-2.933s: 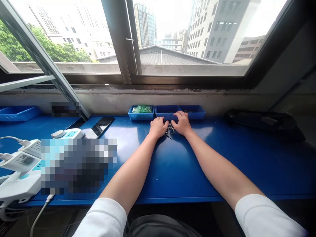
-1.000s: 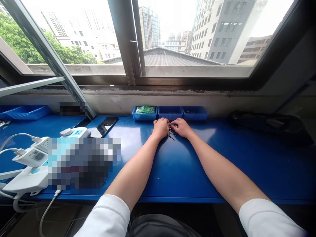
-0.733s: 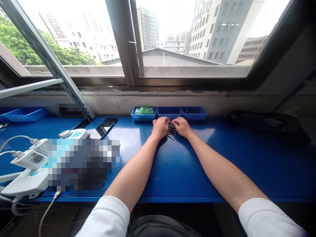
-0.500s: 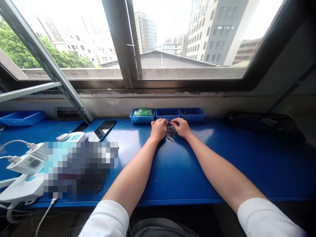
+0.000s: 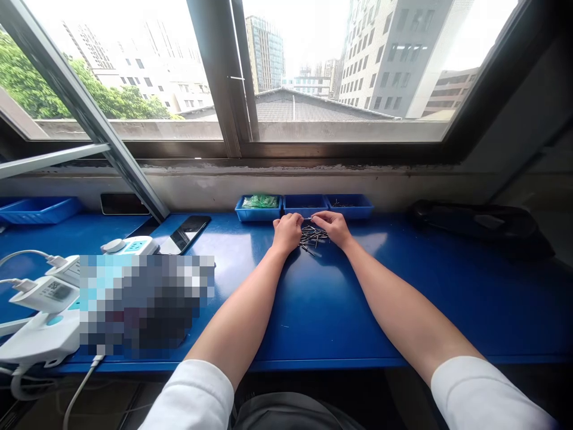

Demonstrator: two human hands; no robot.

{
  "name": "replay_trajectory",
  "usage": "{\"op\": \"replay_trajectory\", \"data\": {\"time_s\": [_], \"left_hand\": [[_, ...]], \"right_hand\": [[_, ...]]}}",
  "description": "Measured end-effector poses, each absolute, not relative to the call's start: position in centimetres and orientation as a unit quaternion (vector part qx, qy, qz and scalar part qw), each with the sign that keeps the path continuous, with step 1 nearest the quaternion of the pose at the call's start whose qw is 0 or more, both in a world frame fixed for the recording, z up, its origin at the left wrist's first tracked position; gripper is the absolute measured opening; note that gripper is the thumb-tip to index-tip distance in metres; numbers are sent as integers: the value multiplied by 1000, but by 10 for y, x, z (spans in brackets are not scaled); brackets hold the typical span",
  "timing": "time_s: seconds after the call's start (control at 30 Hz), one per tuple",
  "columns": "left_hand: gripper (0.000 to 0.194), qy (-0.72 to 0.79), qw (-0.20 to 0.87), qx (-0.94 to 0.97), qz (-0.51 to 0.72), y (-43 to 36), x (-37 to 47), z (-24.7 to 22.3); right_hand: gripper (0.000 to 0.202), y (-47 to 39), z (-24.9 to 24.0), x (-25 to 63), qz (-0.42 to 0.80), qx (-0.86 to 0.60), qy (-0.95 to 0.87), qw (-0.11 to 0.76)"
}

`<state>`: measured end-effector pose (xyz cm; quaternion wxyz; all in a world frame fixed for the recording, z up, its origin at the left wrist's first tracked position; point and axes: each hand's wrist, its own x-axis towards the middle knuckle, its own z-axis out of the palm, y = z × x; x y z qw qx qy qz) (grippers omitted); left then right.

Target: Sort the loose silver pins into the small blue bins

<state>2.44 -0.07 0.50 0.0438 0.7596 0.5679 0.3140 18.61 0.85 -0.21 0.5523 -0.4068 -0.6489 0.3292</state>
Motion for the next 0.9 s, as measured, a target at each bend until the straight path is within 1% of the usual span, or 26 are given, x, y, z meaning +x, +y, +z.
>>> {"op": "replay_trajectory", "data": {"time_s": [0.07,0.13,0.23,0.3,0.43,0.57,0.63,0.7,0.77,0.83,0.9], "left_hand": [[31,574,42,755,315,-1,25,5],[32,587,41,744,318,0,25,5],[33,606,42,728,318,2,25,4],[33,613,40,723,316,3,24,3],[31,631,32,708,317,4,24,1],[31,649,23,692,316,6,22,2],[32,651,23,693,308,6,21,2],[32,645,21,705,293,7,19,2],[33,637,11,720,274,7,19,2],[34,634,-1,731,255,7,19,1],[35,626,-4,742,238,6,20,0]], "right_hand": [[23,10,-3,187,324,-407,-638,568],[21,11,-3,189,294,-417,-628,587],[24,12,-2,193,200,-466,-608,611],[28,12,0,197,125,-508,-593,612],[37,14,1,203,21,-572,-575,585],[49,19,-5,205,-9,-626,-577,525],[51,19,-8,203,-18,-632,-584,510],[45,17,-9,201,-26,-616,-602,508],[31,14,-8,197,-18,-590,-639,493],[20,10,-8,193,12,-572,-686,449],[16,7,-8,190,42,-557,-727,399]]}}
